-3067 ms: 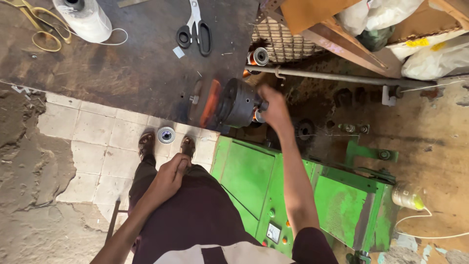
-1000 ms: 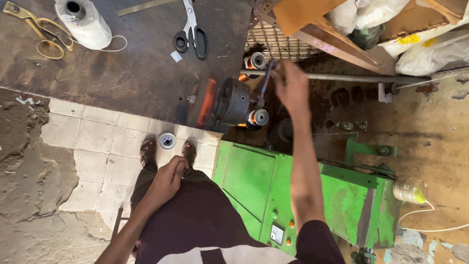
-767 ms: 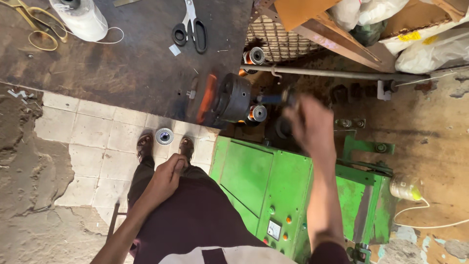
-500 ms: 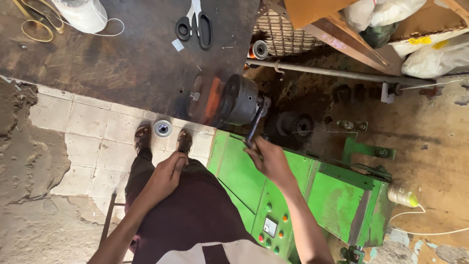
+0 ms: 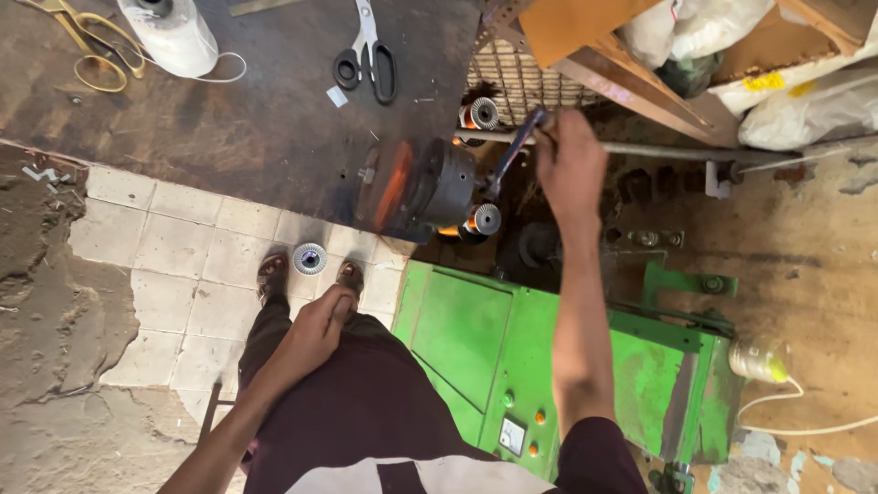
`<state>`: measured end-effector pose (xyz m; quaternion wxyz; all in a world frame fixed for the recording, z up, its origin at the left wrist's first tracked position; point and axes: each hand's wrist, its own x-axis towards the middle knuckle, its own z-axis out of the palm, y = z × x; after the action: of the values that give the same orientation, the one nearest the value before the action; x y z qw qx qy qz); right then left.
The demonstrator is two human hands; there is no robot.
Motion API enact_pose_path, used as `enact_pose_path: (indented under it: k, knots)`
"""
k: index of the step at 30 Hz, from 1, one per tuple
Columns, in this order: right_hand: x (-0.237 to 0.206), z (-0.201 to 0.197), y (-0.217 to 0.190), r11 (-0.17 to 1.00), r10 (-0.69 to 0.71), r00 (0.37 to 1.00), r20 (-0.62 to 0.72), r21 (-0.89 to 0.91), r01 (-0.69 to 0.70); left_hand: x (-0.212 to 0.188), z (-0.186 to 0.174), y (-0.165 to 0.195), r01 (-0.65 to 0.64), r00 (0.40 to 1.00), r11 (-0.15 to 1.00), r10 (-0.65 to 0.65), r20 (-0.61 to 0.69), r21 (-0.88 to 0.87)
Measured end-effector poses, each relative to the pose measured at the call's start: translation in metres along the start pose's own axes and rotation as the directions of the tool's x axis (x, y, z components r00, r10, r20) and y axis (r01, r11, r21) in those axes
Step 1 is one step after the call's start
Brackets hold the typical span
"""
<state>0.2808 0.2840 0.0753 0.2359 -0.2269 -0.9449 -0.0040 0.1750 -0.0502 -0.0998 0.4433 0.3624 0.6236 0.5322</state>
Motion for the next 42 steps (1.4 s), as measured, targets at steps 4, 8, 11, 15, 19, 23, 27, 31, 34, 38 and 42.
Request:
enact_pose_path:
  k: [4, 8, 11, 15, 19, 23, 27, 31, 34, 38, 42]
  knots:
    - [-0.048, -0.047, -0.018, 0.997, 0.079, 0.990, 0.117, -0.015, -0.078, -0.004, 0.002, -0.005, 0.043, 0.999, 0.999, -0.043, 0.020, 0.011]
    - [-0.111, -0.055, -0.052, 0.899, 0.316, 0.854, 0.413, 0.156, -0.409, -0.003, 0.001, -0.006, -0.063, 0.998, 0.998, 0.063, -0.003, -0.021]
    - [-0.136, -0.024, -0.065, 0.874, 0.268, 0.776, 0.571, 0.195, -0.446, 0.000, 0.000, -0.004, 0.055, 0.998, 0.998, -0.055, 0.019, 0.007]
    - [-0.131, 0.021, -0.064, 0.918, 0.200, 0.821, 0.535, 0.191, -0.348, 0.004, -0.002, 0.003, 0.057, 0.998, 0.998, -0.057, 0.021, 0.006]
    - [-0.076, 0.054, -0.043, 0.984, 0.144, 0.879, 0.454, 0.026, -0.175, 0.005, -0.004, 0.011, -0.034, 0.999, 0.999, 0.034, -0.007, 0.009]
    - [-0.020, 0.050, -0.029, 0.977, 0.174, 0.958, 0.229, 0.083, -0.197, 0.003, -0.002, 0.013, -0.021, 1.000, 1.000, 0.021, 0.009, 0.010]
    - [0.005, 0.028, -0.013, 0.989, 0.070, 0.997, 0.031, 0.132, -0.073, -0.001, 0.001, 0.008, -0.001, 1.000, 1.000, 0.001, 0.017, 0.022]
    - [-0.001, -0.010, -0.005, 0.995, 0.030, 1.000, 0.003, 0.095, -0.030, -0.007, 0.004, -0.002, 0.013, 1.000, 1.000, -0.013, 0.009, 0.018]
    - [-0.032, -0.039, -0.012, 0.999, 0.021, 0.997, 0.069, 0.045, -0.024, -0.009, 0.005, -0.009, -0.046, 0.999, 0.999, 0.046, -0.026, -0.023]
    - [-0.099, -0.052, -0.043, 0.956, 0.216, 0.939, 0.268, 0.138, -0.259, -0.006, 0.007, -0.014, 0.010, 1.000, 1.000, -0.010, -0.025, -0.017]
    - [-0.136, -0.019, -0.062, 0.874, 0.254, 0.816, 0.520, 0.238, -0.424, 0.001, 0.006, -0.014, 0.050, 0.999, 0.998, -0.050, -0.010, -0.040]
